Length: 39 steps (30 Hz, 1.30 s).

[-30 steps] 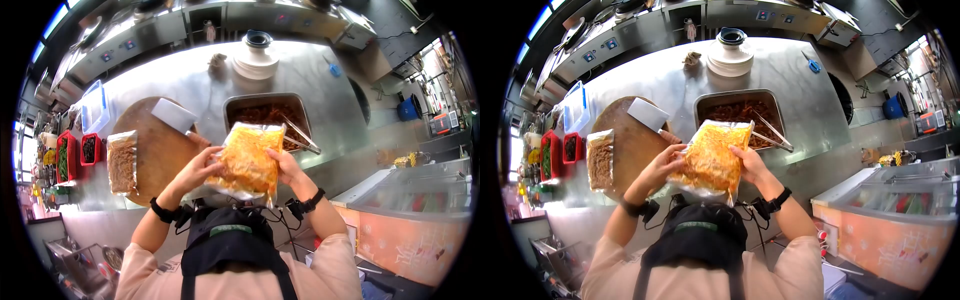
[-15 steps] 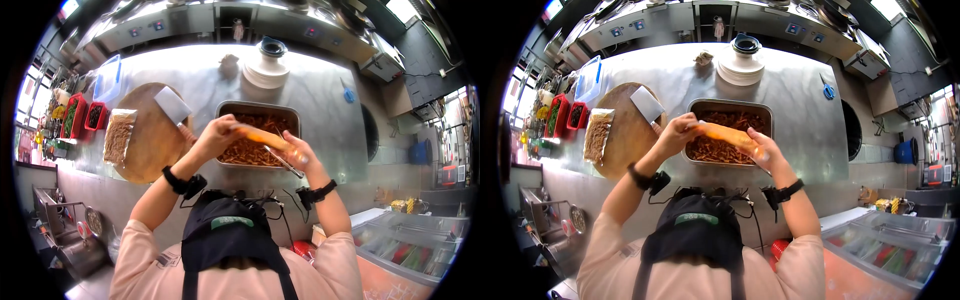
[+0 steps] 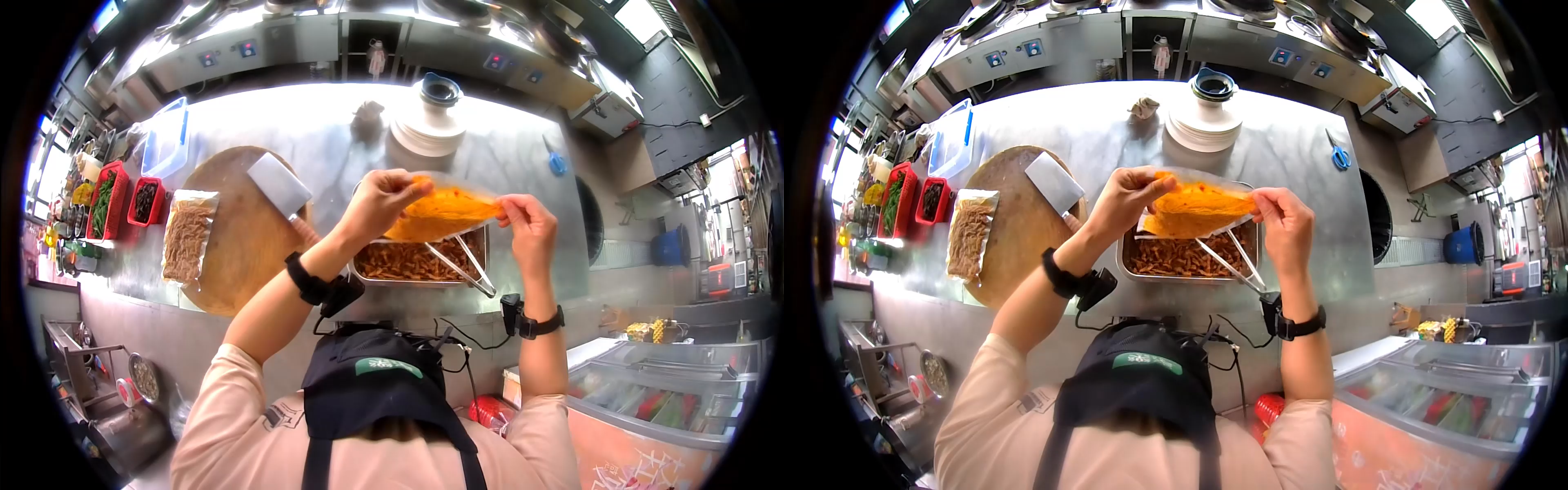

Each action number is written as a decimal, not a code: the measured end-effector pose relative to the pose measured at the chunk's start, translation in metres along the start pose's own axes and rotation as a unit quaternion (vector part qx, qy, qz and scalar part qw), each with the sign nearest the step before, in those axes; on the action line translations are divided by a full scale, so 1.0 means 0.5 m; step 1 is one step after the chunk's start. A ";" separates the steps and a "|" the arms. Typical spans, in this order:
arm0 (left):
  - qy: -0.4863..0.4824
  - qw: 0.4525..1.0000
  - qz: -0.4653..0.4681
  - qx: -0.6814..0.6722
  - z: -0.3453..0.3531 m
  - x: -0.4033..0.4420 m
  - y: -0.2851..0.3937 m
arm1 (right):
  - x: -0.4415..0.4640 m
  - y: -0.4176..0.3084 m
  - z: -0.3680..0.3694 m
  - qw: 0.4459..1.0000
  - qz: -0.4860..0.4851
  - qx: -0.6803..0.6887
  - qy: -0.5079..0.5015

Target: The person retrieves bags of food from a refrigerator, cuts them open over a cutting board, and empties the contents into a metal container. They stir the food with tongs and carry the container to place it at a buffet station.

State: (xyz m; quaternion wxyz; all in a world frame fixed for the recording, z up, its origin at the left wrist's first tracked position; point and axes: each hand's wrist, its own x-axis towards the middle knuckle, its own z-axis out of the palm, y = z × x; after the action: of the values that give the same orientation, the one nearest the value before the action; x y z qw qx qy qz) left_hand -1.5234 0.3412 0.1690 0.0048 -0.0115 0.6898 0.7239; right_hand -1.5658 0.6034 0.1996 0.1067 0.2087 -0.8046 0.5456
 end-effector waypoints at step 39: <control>0.423 0.881 -0.166 0.130 -0.092 -0.416 -0.345 | 0.152 0.730 -0.964 0.901 0.024 -0.134 0.412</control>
State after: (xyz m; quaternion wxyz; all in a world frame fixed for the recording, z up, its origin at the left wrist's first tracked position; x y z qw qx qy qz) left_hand -1.3110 0.3056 -0.0005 -0.1661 -0.4304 0.7020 0.5425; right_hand -1.8257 1.1471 0.1096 0.4425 -0.0710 -0.7592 0.4720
